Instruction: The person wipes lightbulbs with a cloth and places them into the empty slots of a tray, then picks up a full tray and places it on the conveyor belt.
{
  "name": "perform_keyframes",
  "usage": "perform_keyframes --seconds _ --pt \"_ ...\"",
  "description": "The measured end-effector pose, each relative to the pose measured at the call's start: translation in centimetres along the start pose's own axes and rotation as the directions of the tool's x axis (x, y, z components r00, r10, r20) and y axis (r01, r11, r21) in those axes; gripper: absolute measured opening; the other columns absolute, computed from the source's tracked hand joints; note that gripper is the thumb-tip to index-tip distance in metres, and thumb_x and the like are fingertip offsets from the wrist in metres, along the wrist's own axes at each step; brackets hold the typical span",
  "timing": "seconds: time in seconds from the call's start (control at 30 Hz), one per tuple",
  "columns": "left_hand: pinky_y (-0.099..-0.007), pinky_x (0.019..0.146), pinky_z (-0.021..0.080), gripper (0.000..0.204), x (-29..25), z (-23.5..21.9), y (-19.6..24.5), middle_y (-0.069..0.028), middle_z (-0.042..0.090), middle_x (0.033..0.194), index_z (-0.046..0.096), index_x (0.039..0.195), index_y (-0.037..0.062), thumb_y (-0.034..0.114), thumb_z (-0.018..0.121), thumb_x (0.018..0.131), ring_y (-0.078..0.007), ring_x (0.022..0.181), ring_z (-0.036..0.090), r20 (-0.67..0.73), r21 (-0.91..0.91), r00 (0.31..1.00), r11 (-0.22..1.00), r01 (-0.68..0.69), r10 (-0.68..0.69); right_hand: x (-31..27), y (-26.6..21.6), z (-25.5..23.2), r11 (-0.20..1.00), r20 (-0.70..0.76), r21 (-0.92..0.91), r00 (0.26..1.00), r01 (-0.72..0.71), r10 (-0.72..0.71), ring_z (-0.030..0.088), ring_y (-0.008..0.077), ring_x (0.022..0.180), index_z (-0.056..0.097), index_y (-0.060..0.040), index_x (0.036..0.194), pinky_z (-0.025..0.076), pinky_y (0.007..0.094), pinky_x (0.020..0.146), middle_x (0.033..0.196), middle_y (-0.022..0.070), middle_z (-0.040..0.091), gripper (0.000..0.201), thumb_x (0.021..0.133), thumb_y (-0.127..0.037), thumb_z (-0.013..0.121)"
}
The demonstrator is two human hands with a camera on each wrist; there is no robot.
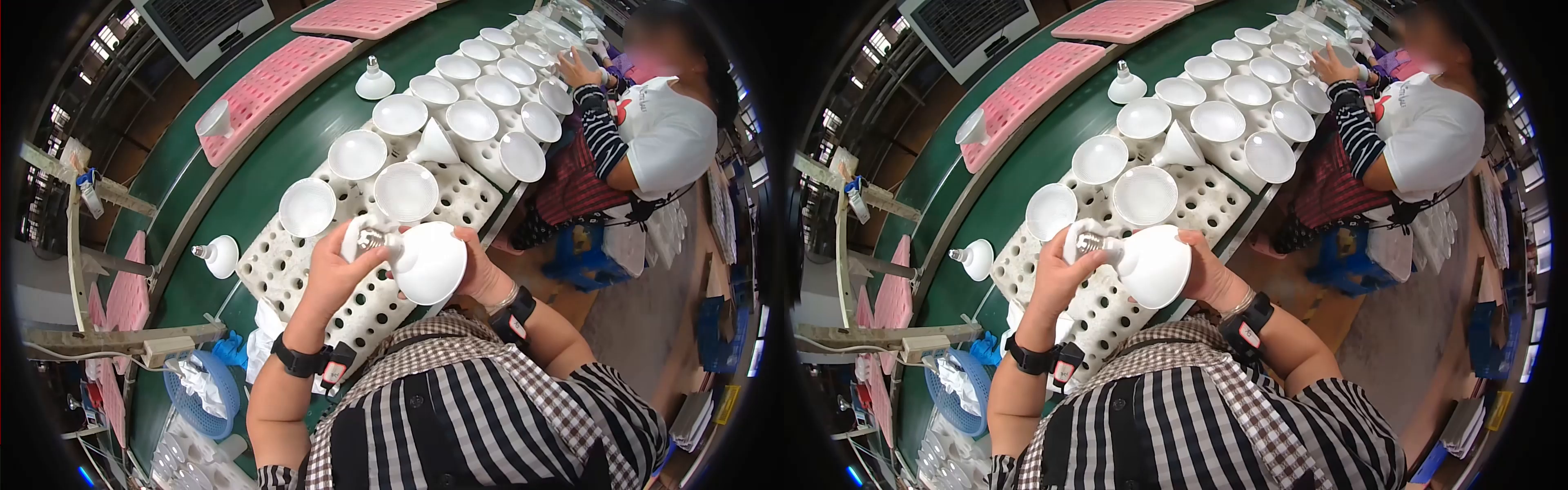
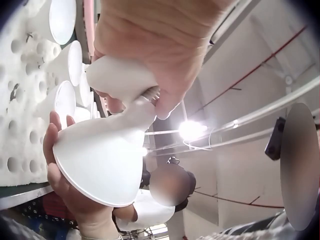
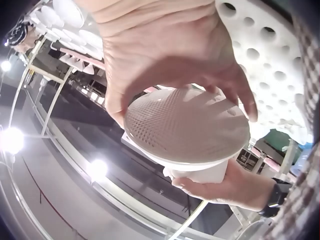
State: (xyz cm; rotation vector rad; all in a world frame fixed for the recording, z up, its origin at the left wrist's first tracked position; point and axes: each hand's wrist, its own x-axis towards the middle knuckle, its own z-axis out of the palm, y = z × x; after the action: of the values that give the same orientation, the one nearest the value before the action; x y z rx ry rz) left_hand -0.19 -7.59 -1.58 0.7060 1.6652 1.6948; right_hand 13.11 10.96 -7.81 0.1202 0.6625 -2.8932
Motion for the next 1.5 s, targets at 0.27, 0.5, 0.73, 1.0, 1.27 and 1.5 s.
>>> perform_keyframes --seconds 0.27,0.5,0.73,1.0,1.27,1.5 --pt "-0.0301 0.068 0.055 0.04 1.2 -10.5 0.0 -0.0108 0.064 0.104 0.056 0.117 0.0024 0.016 0.068 0.082 -0.0185 0.086 0.064 -0.49 -0.184 0.866 0.96 -0.209 0.095 -0.1 -1.0 -3.3 0.922 -0.093 -0.323 0.977 -0.212 0.192 0.053 0.0289 0.117 0.025 -0.0079 0.148 0.05 0.0438 0.094 0.135 0.0193 0.044 0.071 0.097 -0.053 0.044" --pt "-0.0311 0.062 0.05 0.033 3.0 -23.8 -4.9 -0.0088 0.064 0.099 0.055 0.116 0.002 0.012 0.066 0.086 -0.0195 0.078 0.064 -0.842 -0.094 0.536 0.961 -0.26 0.062 -1.4 -2.0 -6.8 0.77 -0.443 -0.575 0.896 -0.278 -0.007 0.059 0.0177 0.104 0.042 -0.0029 0.139 0.051 0.0321 0.087 0.122 0.0118 0.057 0.053 0.096 -0.031 0.053" --pt "-0.0276 0.06 0.05 0.031 5.3 -28.2 -12.1 -0.0086 0.064 0.094 0.059 0.112 0.0012 0.011 0.067 0.084 -0.0164 0.072 0.062 -0.882 0.034 0.469 0.998 -0.043 0.05 -0.9 -2.9 -9.0 0.648 -0.496 -0.699 0.858 -0.301 -0.136 0.06 0.0135 0.1 0.046 -0.0045 0.136 0.049 0.0282 0.084 0.115 0.0057 0.062 0.05 0.093 -0.028 0.058" --pt "-0.0295 0.067 0.051 0.031 7.1 -29.4 -14.1 -0.0058 0.064 0.101 0.059 0.114 0.0015 0.015 0.066 0.086 -0.0163 0.081 0.063 -0.905 0.127 0.422 0.981 0.146 0.054 1.9 -5.5 -11.8 0.714 -0.557 -0.662 0.788 -0.229 -0.264 0.062 0.0137 0.092 0.05 0.0003 0.13 0.052 0.0271 0.078 0.108 0.0091 0.064 0.041 0.095 -0.02 0.055" --pt "-0.0286 0.075 0.05 0.035 1.3 -23.0 -13.5 -0.007 0.063 0.106 0.056 0.12 -0.0003 0.017 0.063 0.09 -0.0176 0.086 0.063 -0.831 0.221 0.552 0.95 0.219 0.066 7.6 -8.7 -13.2 0.794 -0.616 -0.594 0.707 -0.127 -0.348 0.063 0.0141 0.08 0.055 0.003 0.122 0.053 0.027 0.072 0.101 0.0093 0.066 0.037 0.095 -0.022 0.057" --pt "-0.0293 0.087 0.047 0.043 -4.3 -12.1 -15.5 -0.0112 0.066 0.11 0.059 0.119 -0.0022 0.016 0.071 0.082 -0.0176 0.095 0.062 -0.504 0.561 0.859 0.722 0.404 -0.09 12.1 -9.4 -13.8 0.856 -0.547 -0.484 0.827 -0.184 -0.131 0.064 0.0104 0.088 0.06 0.0006 0.119 0.053 0.0252 0.079 0.101 0.0067 0.067 0.033 0.097 -0.023 0.055"
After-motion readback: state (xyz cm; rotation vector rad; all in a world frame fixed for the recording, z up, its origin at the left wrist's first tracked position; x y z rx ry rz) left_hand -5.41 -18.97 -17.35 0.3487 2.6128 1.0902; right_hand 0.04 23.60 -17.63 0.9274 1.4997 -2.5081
